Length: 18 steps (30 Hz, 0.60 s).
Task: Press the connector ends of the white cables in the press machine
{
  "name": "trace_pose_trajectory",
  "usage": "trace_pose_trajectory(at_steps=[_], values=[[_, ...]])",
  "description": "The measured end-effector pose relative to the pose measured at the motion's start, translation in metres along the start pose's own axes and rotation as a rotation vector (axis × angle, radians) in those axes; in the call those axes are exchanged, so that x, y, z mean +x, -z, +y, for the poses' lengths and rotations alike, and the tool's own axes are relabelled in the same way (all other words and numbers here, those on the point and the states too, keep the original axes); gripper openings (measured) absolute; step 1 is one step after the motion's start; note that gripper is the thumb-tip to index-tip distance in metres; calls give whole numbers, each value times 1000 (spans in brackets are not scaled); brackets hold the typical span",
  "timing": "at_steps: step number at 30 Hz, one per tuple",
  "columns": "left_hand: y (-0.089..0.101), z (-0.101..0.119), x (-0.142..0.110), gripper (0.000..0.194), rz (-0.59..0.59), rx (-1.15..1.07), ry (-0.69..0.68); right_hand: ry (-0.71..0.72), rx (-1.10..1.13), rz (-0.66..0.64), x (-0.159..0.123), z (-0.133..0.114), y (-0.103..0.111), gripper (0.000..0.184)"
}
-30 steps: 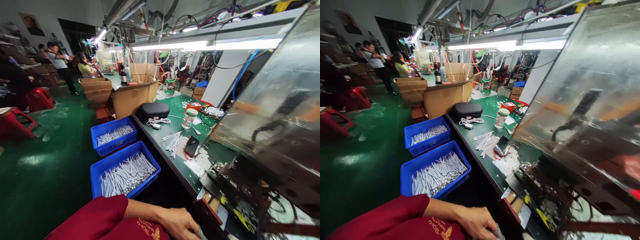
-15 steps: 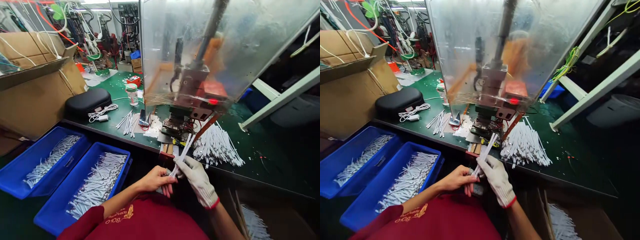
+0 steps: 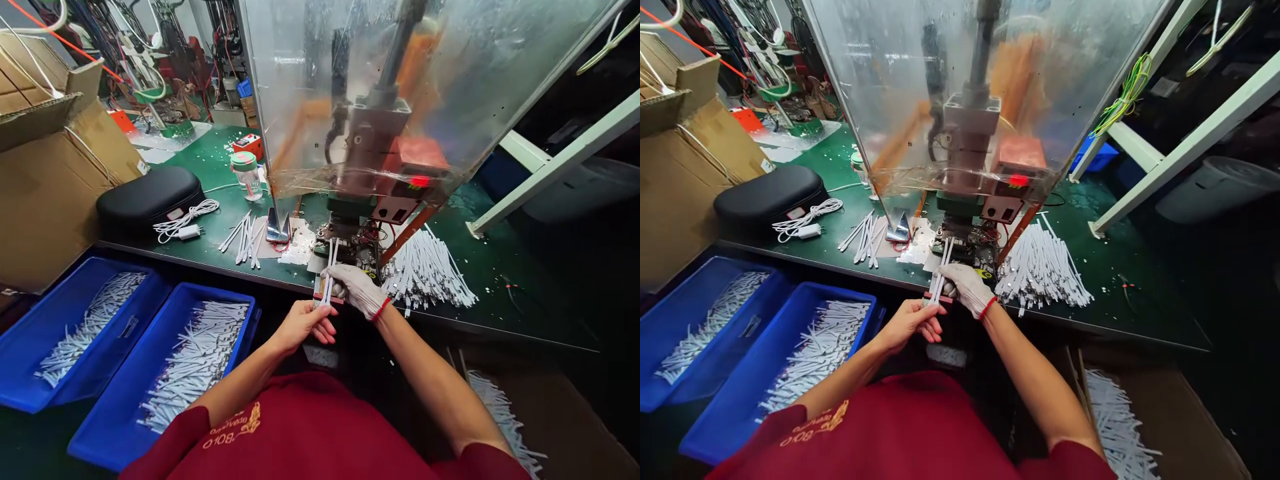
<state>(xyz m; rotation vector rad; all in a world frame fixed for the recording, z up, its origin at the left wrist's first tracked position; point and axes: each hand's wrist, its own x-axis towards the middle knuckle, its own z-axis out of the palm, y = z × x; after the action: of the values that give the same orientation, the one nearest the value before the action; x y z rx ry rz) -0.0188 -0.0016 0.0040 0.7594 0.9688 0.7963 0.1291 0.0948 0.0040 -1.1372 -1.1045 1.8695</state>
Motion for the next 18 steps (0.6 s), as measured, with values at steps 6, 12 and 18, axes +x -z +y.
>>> trace_pose_trajectory(at_steps=[6, 12, 18], values=[[5, 5, 3, 51, -85, 25, 55, -52, 101, -55, 0, 5, -1, 34], [7, 5, 5, 52, -84, 67, 56, -26, 83, -24, 4, 10, 3, 31], [5, 7, 6, 52, -71, 87, 56, -35, 89, 11, 10, 8, 0, 32]])
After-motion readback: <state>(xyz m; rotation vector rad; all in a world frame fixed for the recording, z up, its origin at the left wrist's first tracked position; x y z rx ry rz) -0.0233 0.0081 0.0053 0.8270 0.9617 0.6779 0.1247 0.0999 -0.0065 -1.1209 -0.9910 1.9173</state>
